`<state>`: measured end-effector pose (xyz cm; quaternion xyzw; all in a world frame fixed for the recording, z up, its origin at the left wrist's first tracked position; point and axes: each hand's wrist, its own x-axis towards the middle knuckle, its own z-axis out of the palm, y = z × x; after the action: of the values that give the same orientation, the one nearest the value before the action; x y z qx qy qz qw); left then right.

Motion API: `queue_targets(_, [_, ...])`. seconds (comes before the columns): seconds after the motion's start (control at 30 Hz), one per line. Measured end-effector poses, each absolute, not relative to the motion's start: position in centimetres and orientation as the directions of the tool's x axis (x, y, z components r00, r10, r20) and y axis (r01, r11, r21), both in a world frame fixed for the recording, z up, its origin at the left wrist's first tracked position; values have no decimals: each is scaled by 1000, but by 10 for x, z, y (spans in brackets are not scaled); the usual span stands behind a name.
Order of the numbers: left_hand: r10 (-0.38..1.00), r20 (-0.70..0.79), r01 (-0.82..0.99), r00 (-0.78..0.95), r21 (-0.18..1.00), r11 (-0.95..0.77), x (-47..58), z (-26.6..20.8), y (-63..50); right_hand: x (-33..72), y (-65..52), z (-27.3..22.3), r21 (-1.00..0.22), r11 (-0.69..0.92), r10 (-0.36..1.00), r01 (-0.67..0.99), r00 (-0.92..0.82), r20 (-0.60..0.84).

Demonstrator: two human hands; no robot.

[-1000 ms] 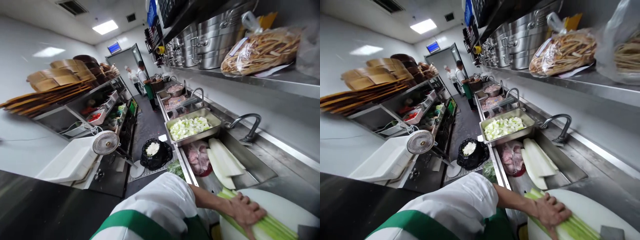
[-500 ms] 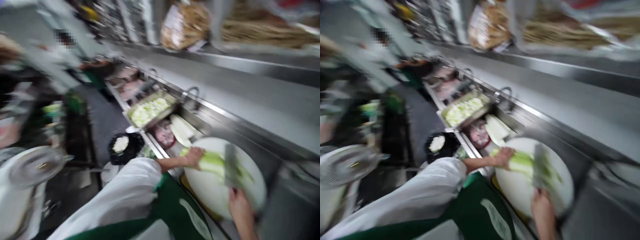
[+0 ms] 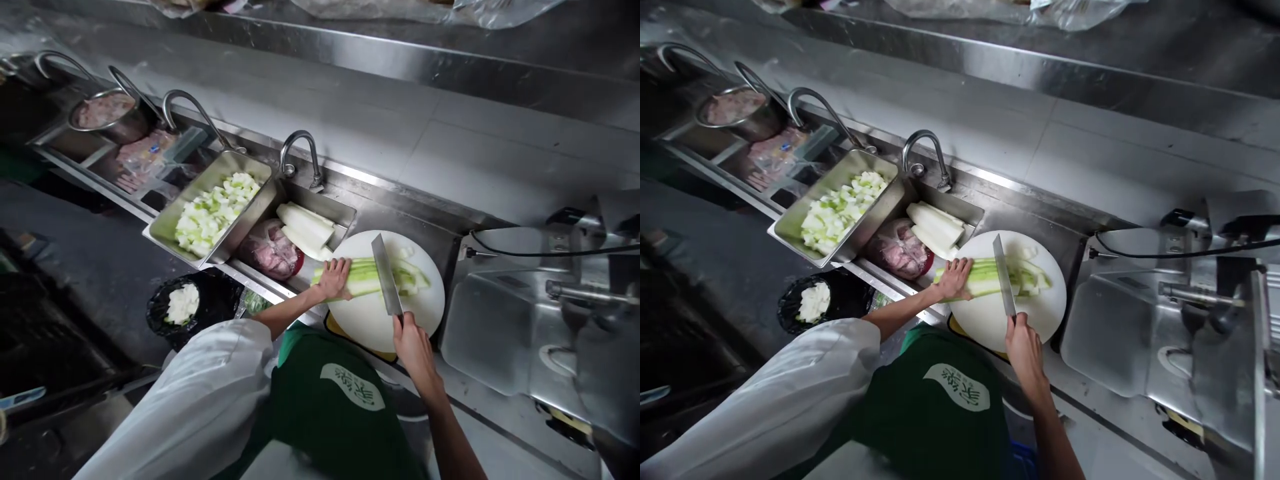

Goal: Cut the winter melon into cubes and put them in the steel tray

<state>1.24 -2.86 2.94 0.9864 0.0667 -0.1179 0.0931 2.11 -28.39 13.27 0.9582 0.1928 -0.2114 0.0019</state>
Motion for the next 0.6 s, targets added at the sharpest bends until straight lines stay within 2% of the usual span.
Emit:
queue_targets(0.23, [111, -255, 157, 961, 167, -973, 10, 32, -32, 39, -280, 137, -68, -890, 420, 451, 751, -510])
queue_targets(0.4, [95, -290, 153, 952, 186, -971, 15, 27, -33, 61, -251, 102, -57, -914, 363, 403, 744, -562])
queue_targets(0.53, [98, -303, 164, 948, 200, -966, 18, 38, -31, 63, -248, 69, -132, -915, 389, 381, 753, -530])
queue_targets(0.6, [91, -286, 152, 954, 199, -968, 14, 48, -33, 61, -233, 52, -200, -890, 454, 411, 750, -481])
